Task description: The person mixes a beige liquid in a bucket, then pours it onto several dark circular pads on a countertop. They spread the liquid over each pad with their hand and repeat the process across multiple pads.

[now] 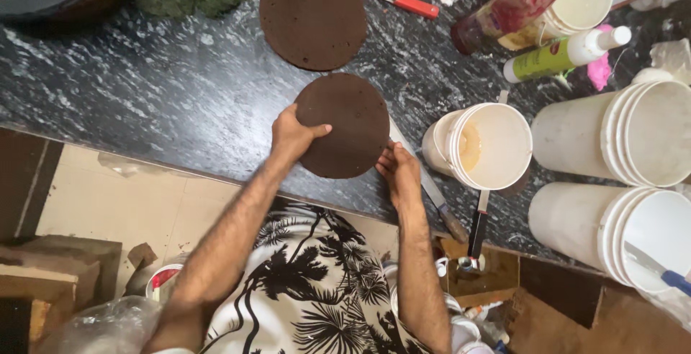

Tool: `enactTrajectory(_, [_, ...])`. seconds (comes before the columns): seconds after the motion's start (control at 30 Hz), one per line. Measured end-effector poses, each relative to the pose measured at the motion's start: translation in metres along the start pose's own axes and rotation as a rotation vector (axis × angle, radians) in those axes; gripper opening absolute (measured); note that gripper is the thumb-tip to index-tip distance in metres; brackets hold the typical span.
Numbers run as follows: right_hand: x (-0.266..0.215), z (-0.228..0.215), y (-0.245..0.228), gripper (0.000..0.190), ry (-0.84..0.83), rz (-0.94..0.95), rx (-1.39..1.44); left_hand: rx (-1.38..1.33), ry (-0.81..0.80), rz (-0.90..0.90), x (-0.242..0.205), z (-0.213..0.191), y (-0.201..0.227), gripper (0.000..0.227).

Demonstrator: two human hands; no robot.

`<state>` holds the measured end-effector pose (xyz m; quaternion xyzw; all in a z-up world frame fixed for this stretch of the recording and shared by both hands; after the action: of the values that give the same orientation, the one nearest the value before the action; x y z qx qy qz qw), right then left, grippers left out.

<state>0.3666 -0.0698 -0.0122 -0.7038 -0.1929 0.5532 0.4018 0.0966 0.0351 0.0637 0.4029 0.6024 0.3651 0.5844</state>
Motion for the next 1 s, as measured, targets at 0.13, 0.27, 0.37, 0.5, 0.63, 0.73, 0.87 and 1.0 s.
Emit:
enactTrajectory(0.13, [0.016,-0.002,0.004,0.034,0.01,0.0,-0.085,0.086,-0.084,0.13,0.009,0.007,-0.019,0.066])
enactTrajectory(0.27, [0.021,0.006,0.013,0.034,0.081,-0.008,-0.206,-0.334,-0.176,0.18,0.011,-0.003,-0.036,0.073])
enactTrajectory(0.37, [0.023,0.02,0.006,0.036,0.05,-0.139,-0.042,-0.69,-0.237,-0.102,0.023,-0.058,-0.043,0.072])
enactTrajectory(0.5, [0.005,0.044,0.002,0.048,0.084,-0.176,-0.248,-0.52,-0.026,-0.161,0.034,-0.181,-0.047,0.069])
enactTrajectory(0.63, [-0.021,0.063,-0.009,0.058,-0.009,-0.188,-0.325,-0.522,0.206,-0.072,0.055,-0.253,-0.044,0.06])
enactTrajectory(0.73, [-0.033,0.072,-0.023,0.063,0.035,-0.227,-0.447,-0.267,0.316,0.098,0.064,-0.264,-0.032,0.066])
enactTrajectory(0.87, [-0.052,0.083,-0.06,0.085,0.491,-0.553,-1.15,0.458,0.429,0.499,0.054,-0.231,-0.007,0.076])
enactTrajectory(1.0, [-0.051,0.14,-0.081,0.084,0.458,-0.835,-1.323,0.899,0.148,0.583,0.061,-0.159,-0.006,0.092])
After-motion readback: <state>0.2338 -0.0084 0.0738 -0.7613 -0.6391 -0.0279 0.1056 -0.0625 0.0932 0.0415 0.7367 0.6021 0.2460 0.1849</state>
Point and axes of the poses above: each hand's wrist, its own x-axis towards the middle knuckle, its own z-axis out of the palm, y = z × x, the point moved 3 cm from there along x, towards the middle knuckle, and after that the axes turned 15 degrees about -x, right-handed, at the moved point
